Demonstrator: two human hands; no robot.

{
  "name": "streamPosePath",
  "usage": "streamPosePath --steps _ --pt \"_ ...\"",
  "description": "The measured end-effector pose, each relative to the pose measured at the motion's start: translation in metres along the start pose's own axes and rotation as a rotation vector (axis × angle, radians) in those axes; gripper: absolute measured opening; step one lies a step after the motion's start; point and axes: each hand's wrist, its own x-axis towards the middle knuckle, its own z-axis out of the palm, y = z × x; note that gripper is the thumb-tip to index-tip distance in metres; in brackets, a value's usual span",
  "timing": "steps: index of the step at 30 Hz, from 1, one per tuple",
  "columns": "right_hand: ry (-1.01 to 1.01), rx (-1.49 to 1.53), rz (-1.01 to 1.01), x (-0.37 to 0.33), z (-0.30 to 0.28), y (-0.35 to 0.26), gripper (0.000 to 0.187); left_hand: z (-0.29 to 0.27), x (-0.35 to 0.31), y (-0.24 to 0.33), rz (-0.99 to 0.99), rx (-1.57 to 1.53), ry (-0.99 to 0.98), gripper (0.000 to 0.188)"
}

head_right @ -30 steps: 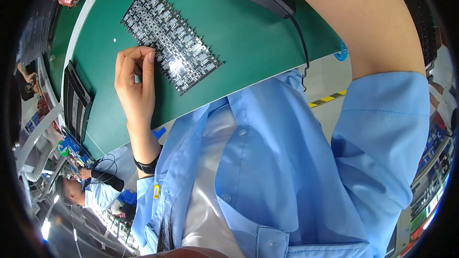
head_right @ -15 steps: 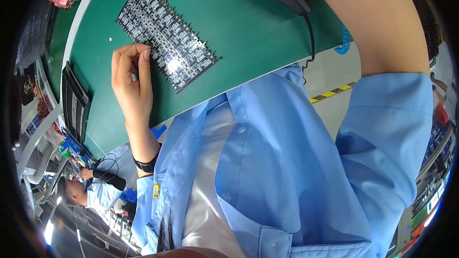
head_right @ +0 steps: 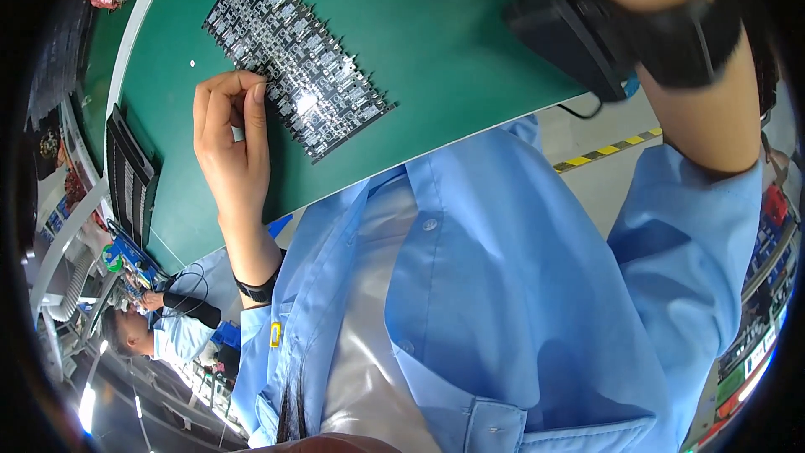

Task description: The person picks up small metal components from a plastic bag and inserts them one by one into a circuit board. After filling the board, they place it onto a black tray and set the tray into a storage rack.

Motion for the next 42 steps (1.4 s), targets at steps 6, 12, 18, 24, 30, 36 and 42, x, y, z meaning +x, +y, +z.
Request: streamPosePath --steps 6,12,18,24,30,36,42 --pt "-0.176 0.877 0.147 -0.043 -0.018 -0.050 0.013 -0.001 -0.003 -0.005 -0.020 0.028 0.016 0.006" --pt "0.020 1.141 0.208 -0.078 0.015 -0.093 0.016 -0.001 0.003 -0.003 0.036 0.021 -0.021 0.008" --pt "0.250 1.094 0.207 -0.080 0.024 -0.105 0.016 -0.003 0.005 0.003 0.010 0.007 -0.019 0.007" --pt "0.294 1.080 0.222 -0.081 0.027 -0.107 0.016 -0.005 0.008 0.001 0.076 0.038 -0.049 0.006" --pt "0.303 1.077 0.211 -0.079 0.029 -0.108 0.015 -0.010 0.008 0.001 0.092 0.058 -0.087 0.006" --pt "0.324 1.067 0.213 -0.079 0.031 -0.109 0.014 -0.006 0.007 0.002 0.041 0.069 -0.077 0.008" --pt "0.320 1.075 0.207 -0.079 0.032 -0.108 0.015 -0.004 0.003 0.000 0.076 0.089 -0.032 0.012"
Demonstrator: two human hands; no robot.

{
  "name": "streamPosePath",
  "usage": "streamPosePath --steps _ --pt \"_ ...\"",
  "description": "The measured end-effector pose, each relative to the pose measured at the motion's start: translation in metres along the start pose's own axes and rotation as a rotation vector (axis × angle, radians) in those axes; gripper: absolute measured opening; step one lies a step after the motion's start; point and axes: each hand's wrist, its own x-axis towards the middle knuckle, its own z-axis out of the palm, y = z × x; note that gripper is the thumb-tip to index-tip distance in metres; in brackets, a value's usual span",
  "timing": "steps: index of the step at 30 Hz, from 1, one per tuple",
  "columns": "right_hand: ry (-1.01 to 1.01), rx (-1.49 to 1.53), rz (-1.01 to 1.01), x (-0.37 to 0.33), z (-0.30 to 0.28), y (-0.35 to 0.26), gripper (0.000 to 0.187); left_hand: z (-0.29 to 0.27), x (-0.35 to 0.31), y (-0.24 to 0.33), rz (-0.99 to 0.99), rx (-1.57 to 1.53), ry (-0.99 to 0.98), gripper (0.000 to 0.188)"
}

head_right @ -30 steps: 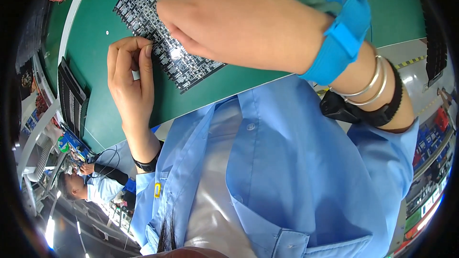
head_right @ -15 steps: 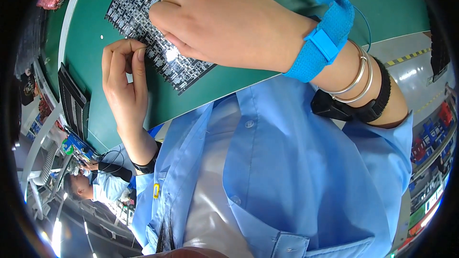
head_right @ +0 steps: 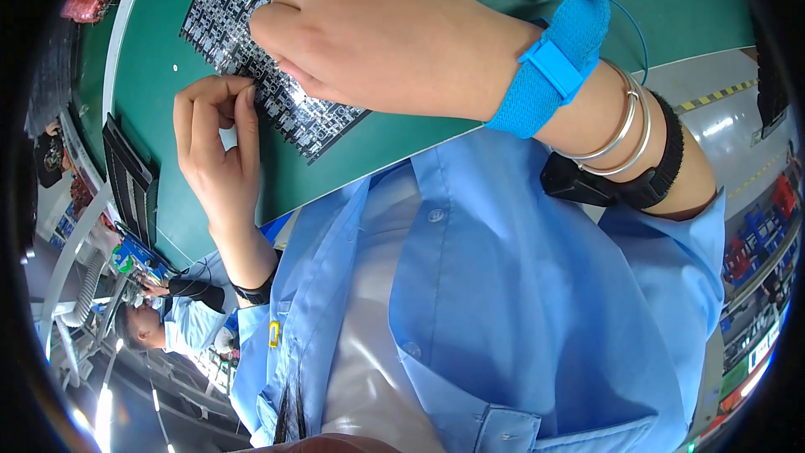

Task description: The person picks up small metal components from a plastic bag and inserts them one by one into a circuit board. After filling the board, they place it onto a black tray and set the tray into a storage rack.

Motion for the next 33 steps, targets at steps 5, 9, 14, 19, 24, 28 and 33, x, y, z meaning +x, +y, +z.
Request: streamPosePath --steps 5,9,14,19,24,28,33 --pt "-0.018 0.019 0.008 0.000 -0.001 0.000 0.015 -0.005 -0.014 -0.015 0.153 0.121 0.021 0.027" --pt "-0.029 0.023 0.020 0.001 -0.002 -0.002 0.014 -0.011 -0.017 -0.022 0.296 0.259 0.026 0.037" --pt "-0.082 0.050 0.080 0.006 -0.011 -0.009 0.011 -0.016 -0.021 -0.022 0.313 0.296 -0.041 0.040" --pt "-0.201 0.211 0.177 0.007 -0.017 -0.029 0.010 -0.016 -0.021 -0.016 0.285 0.153 0.099 0.042" --pt "-0.406 0.621 0.381 0.004 -0.015 -0.038 0.008 -0.008 -0.019 0.004 0.274 -0.312 0.231 0.036" --pt "-0.379 0.809 0.490 -0.004 -0.010 -0.037 0.009 -0.007 -0.018 0.003 0.357 -0.358 0.192 0.030" --pt "-0.467 0.839 0.641 0.001 -0.017 -0.038 0.012 -0.005 -0.015 0.005 0.336 -0.391 0.203 0.022"
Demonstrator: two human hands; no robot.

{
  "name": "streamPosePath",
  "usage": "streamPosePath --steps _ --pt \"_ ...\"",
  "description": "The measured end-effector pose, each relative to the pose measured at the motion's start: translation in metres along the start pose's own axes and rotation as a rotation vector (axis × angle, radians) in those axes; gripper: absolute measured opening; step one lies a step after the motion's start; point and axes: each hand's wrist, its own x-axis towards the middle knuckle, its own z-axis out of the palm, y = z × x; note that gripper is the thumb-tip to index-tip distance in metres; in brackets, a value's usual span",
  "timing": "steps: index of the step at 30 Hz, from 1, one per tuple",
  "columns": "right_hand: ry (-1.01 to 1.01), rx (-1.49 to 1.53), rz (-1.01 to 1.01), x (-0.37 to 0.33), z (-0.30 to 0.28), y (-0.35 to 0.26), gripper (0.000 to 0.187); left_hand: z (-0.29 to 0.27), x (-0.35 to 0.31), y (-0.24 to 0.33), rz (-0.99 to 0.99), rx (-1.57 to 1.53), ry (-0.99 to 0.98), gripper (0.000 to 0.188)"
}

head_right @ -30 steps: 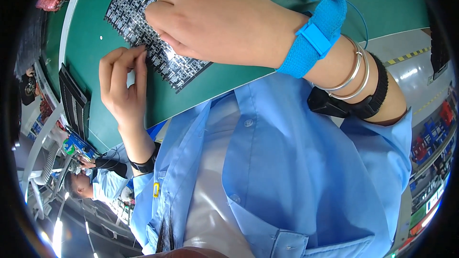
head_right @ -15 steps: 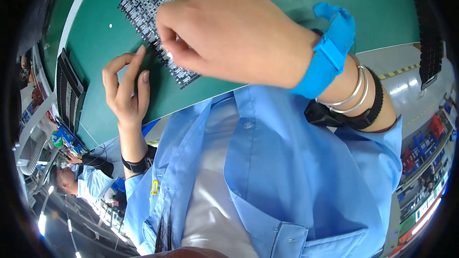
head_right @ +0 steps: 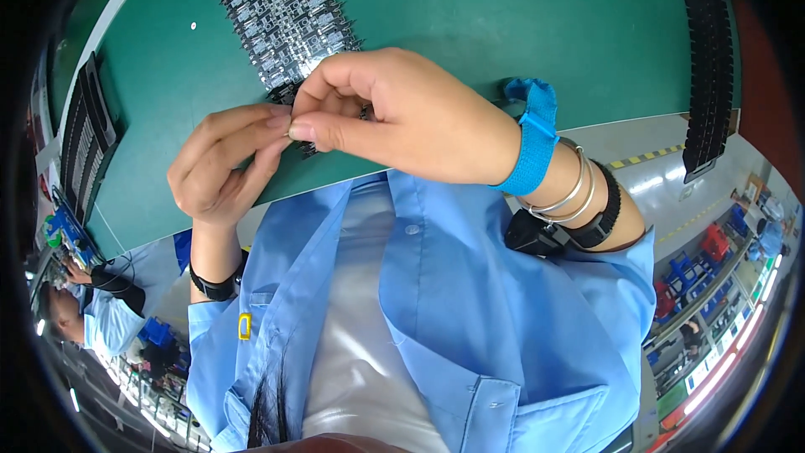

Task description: The person picks up small metal components from a plastic bag and inserts them one by one into a circuit board. After filling the board, they place it onto a black tray and set the tray into a storage rack.

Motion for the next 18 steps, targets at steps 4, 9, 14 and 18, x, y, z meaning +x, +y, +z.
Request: streamPosePath --steps 4,9,14,18 --pt "0.060 0.072 -0.045 0.002 -0.002 0.004 0.014 0.002 0.001 -0.002 -0.093 -0.069 0.036 0.017" --pt "0.310 -0.446 -0.240 0.009 -0.018 0.004 0.011 0.000 -0.011 -0.011 -0.322 -0.203 0.169 0.014" --pt "0.356 -1.026 -0.448 0.020 -0.025 0.009 0.013 -0.015 -0.012 -0.031 -0.292 0.149 0.160 0.013" --pt "0.343 -1.039 -0.433 0.024 -0.023 0.006 0.014 -0.018 -0.014 -0.036 -0.366 0.233 0.202 0.012"
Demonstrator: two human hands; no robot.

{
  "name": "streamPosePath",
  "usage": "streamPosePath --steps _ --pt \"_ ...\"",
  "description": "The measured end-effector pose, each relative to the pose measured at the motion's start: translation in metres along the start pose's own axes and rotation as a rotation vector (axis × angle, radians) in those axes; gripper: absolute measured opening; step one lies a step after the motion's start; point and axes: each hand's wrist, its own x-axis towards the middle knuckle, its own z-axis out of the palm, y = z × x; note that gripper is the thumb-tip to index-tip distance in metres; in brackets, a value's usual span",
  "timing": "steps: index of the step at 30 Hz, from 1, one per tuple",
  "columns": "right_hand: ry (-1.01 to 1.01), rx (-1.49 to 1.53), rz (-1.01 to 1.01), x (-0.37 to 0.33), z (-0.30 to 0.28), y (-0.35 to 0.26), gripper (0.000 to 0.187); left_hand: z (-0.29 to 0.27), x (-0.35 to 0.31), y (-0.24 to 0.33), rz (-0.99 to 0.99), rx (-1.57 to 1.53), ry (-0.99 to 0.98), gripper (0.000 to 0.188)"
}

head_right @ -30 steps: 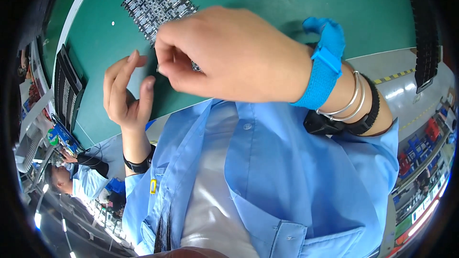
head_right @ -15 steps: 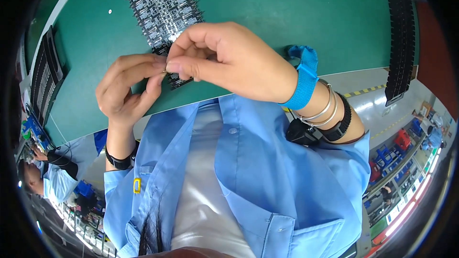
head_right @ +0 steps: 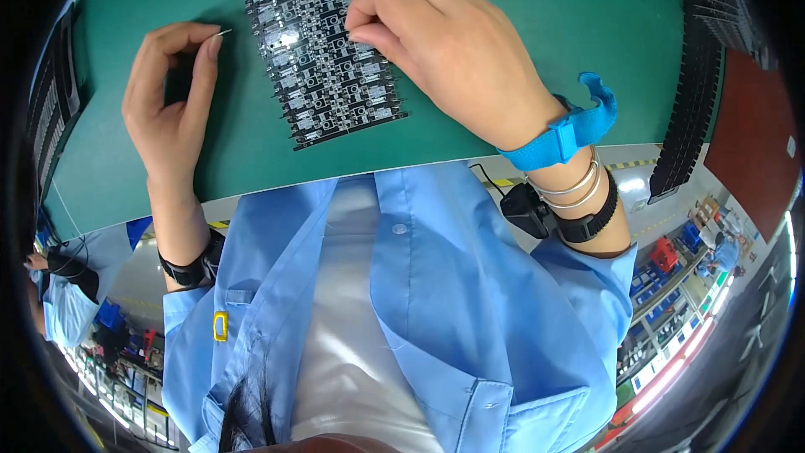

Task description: The person picks up small metal components from a plastic bag and inserts them one by one into a circuit board. After filling the board, they place it onto a black tray and set the tray into a storage rack.

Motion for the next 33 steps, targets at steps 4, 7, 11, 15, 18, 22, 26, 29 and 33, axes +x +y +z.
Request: streamPosePath --steps 4,7,11,15,18,22,26,29,33 --pt "-0.001 0.021 -0.002 0.001 -0.007 -0.003 0.014 0.003 -0.002 -0.001 0.121 -0.022 -0.022 0.013" --pt "-0.001 0.103 0.001 0.002 -0.013 -0.015 0.014 0.007 -0.009 0.015 -0.015 -0.661 -0.051 0.010" --pt "0.013 0.292 0.064 0.002 -0.013 -0.032 0.015 0.018 -0.008 0.037 -0.236 -0.949 -0.140 0.012" --pt "0.080 0.383 0.123 -0.002 -0.005 -0.031 0.014 0.028 0.000 0.045 -0.375 -1.091 -0.170 0.012" --pt "0.144 0.380 0.113 -0.005 -0.003 -0.029 0.013 0.034 0.000 0.048 -0.407 -1.169 -0.162 0.012" --pt "0.182 0.317 0.105 -0.008 -0.007 -0.027 0.012 0.040 0.000 0.055 -0.419 -1.205 -0.153 0.012" --pt "0.195 0.317 0.104 -0.008 -0.007 -0.024 0.012 0.043 0.003 0.057 -0.416 -1.233 -0.133 0.011" --pt "0.348 0.470 0.088 -0.009 0.001 -0.022 0.015 0.047 0.004 0.058 -0.422 -1.299 -0.115 0.011" --pt "0.363 0.655 0.144 -0.011 0.004 -0.022 0.015 0.050 0.004 0.061 -0.444 -1.398 -0.091 0.011"
